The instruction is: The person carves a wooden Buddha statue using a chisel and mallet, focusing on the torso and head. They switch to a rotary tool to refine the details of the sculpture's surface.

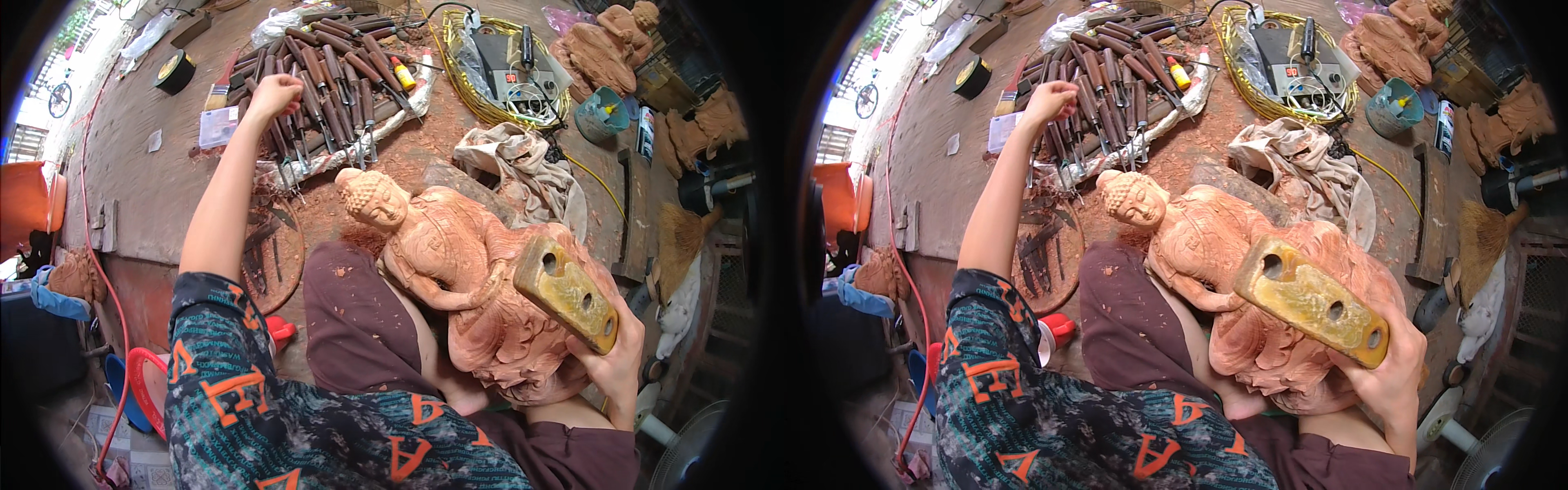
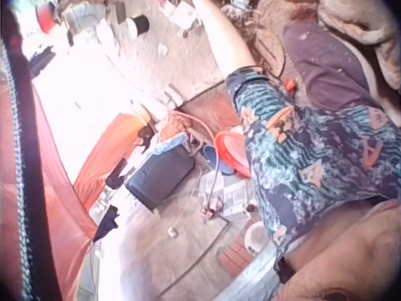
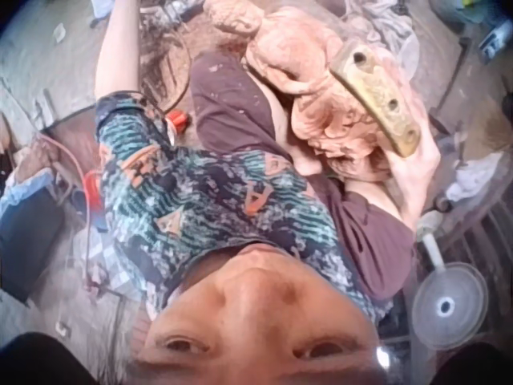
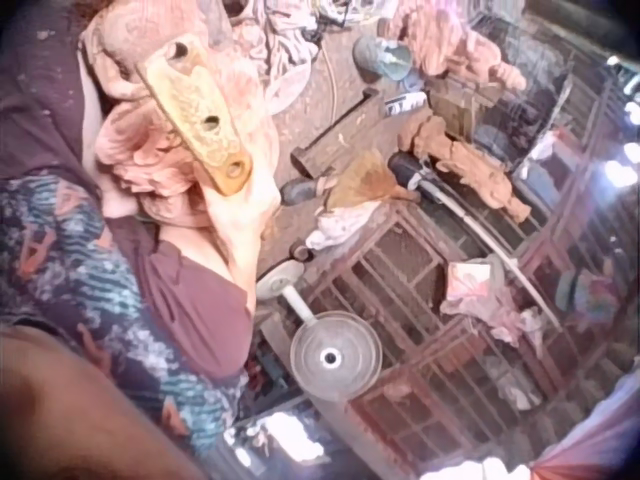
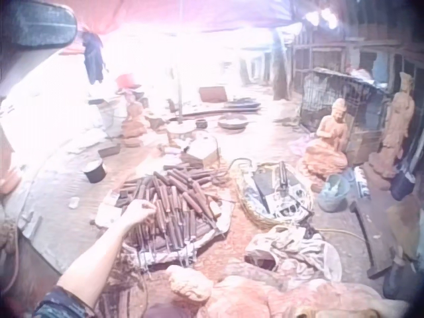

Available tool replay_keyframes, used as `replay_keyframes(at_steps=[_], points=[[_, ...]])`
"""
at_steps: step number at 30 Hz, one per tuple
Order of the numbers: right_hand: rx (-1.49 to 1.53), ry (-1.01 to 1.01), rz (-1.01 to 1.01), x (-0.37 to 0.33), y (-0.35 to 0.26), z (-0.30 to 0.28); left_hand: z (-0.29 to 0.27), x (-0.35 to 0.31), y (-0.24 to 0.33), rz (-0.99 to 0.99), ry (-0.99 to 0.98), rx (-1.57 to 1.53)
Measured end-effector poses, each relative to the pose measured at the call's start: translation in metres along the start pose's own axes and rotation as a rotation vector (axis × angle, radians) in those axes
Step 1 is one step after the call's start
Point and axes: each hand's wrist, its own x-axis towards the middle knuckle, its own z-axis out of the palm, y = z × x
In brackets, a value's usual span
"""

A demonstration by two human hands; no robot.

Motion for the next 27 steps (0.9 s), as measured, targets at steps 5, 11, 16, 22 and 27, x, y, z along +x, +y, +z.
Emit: replay_keyframes(at_steps=[5,11,16,22,27], points=[[0.003,0.017,0.018,-0.002,0.000,0.000,-0.015,-0.045,-0.026,0.025,0.066,-0.045],[0.018,-0.010,0.045,-0.002,0.003,0.001,0.046,-0.099,-0.004,0.018,-0.145,-0.128],[0.010,0.005,0.032,-0.001,-0.001,0.001,0.080,-0.096,-0.019,0.357,-0.071,0.339],[-0.036,-0.002,0.014,-0.001,0.000,-0.002,0.093,-0.103,-0.001,0.326,0.009,0.630],[-0.027,0.002,-0.015,0.000,0.000,0.002,0.078,-0.093,-0.032,0.105,0.038,-0.140]])
